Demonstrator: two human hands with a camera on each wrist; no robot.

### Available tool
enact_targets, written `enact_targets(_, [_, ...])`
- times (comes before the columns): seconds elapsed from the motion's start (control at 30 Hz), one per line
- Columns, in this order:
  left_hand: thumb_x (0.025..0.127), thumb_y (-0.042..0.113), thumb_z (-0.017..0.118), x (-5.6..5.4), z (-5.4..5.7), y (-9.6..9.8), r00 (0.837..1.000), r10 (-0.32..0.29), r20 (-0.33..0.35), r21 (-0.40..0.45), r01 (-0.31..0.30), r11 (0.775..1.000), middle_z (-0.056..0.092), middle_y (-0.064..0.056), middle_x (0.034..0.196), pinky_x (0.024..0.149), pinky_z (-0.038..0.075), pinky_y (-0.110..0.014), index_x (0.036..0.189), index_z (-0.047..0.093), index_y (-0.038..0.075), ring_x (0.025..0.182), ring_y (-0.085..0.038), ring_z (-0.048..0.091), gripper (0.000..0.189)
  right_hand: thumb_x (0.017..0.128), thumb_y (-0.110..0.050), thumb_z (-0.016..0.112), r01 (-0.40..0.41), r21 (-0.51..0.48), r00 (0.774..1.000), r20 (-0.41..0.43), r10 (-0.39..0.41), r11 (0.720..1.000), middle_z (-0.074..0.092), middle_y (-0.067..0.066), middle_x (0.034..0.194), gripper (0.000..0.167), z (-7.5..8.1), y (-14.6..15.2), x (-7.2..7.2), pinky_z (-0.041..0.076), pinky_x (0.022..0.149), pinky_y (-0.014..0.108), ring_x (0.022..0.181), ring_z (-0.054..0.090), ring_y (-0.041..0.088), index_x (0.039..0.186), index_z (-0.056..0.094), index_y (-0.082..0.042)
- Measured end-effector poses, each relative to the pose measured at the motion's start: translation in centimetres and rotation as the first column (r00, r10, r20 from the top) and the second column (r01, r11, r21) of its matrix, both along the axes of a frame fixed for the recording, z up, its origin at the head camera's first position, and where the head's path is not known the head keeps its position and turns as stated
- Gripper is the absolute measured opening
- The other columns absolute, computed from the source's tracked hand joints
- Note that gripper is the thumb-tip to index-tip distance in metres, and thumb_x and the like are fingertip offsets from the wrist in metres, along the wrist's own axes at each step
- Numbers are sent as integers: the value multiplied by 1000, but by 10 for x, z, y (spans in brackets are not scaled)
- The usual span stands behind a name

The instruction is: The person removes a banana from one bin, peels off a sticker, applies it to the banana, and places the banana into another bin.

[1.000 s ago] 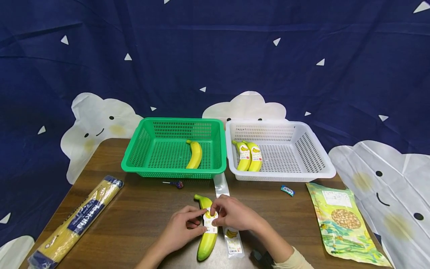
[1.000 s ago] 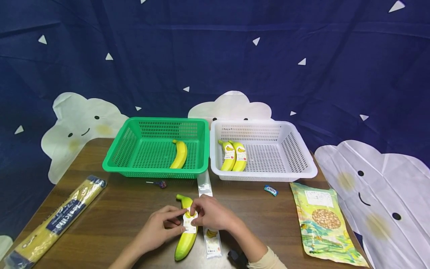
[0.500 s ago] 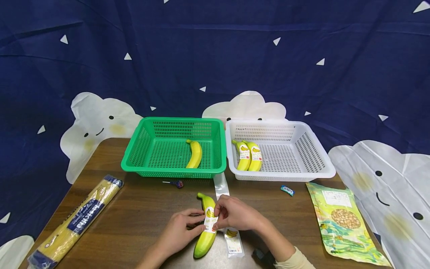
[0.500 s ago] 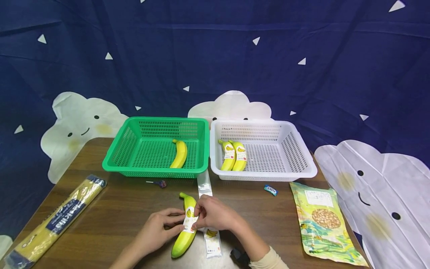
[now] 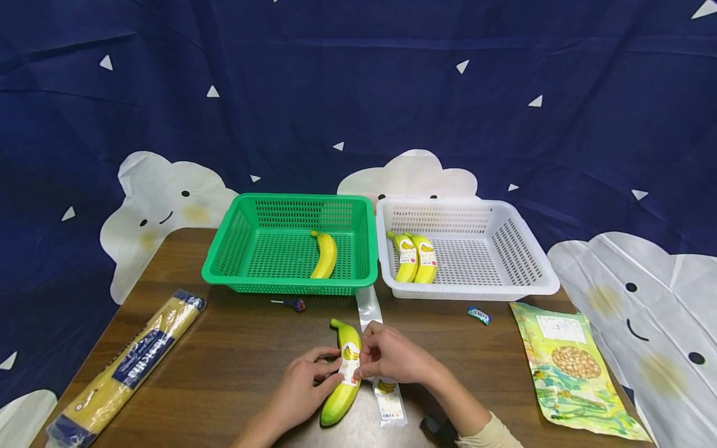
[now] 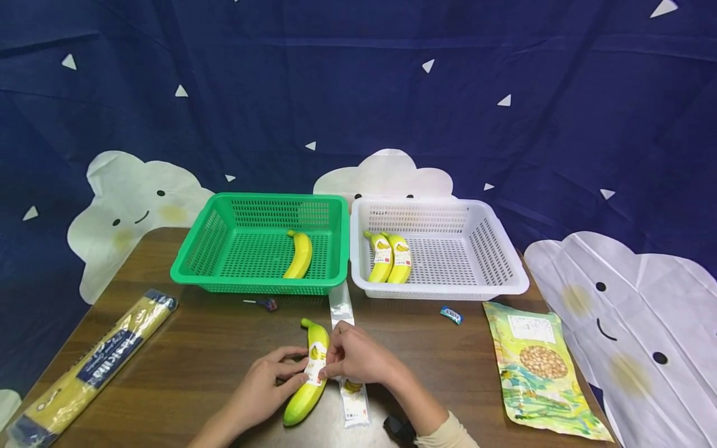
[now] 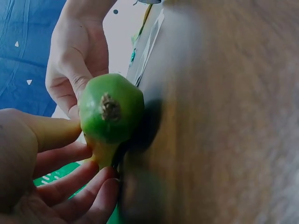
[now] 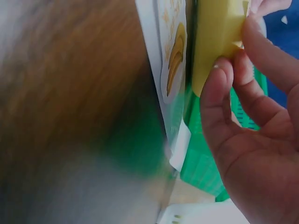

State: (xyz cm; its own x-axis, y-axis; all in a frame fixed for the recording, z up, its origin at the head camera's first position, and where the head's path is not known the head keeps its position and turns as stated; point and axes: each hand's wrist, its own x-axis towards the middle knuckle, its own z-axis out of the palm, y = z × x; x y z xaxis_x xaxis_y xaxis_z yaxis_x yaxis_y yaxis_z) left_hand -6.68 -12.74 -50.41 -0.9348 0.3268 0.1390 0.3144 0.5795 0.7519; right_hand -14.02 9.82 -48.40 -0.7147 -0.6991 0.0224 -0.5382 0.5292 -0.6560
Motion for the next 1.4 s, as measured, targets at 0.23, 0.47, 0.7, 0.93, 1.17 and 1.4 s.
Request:
enact_targets(0.23, [90,27,70,0,-1,1,999,9,37,33,-11,999,58,5,125,84,48,-36,119,69,10,103,-12,58,34,77,-39,81,-44,6,999,-9,44,999,49,-7,89,24,0,1,1,44,69,21,77,50,5,69,61,-27])
enact_targets(0.47, [88,23,71,-2,-3,-1,1000,3,17,99,-4,995,60,0,122,76,51,-28,117,69,6,98,-12,60,34,73,-49,80,-50,23,998,-31,51,998,47,-8,94,30,0,-1,2,43,70,21,79,50,6,70,59,-27])
enact_targets(0.7, [86,20,74,-4,-4,-3,999,8,34,128,-13,992,61,-1,120,75,52,-24,114,71,4,102,-18,60,32,75,-45,80,-68,16,997,-27,69,998,48,-9,94,29,-1,-1,0,44,69,21,79,53,11,72,58,-26])
enact_targets(0.93, [86,23,74,-3,-4,-4,1000,12,3,139,-12,990,62,-2,119,71,51,-25,112,71,4,101,-20,60,33,90,-31,69,-71,-1,997,36,71,997,53,-11,79,15,-4,3,-7,43,63,23,71,52,8,80,59,-25])
enact_targets(1.17, [86,25,74,-3,-5,-3,1000,8,8,140,-9,990,62,-2,119,70,51,-24,112,72,5,99,-17,60,33,91,-32,67,-18,12,998,68,17,1000,52,-12,68,15,-4,2,-8,42,56,23,62,49,3,82,58,-24])
enact_targets(1.4, [86,25,74,-4,-7,-2,1000,8,9,121,-9,993,62,-1,120,71,51,-24,113,71,6,101,-17,60,33,82,-41,75,-34,21,995,91,32,999,54,-11,72,29,-3,2,-6,44,59,24,66,51,4,84,58,-18])
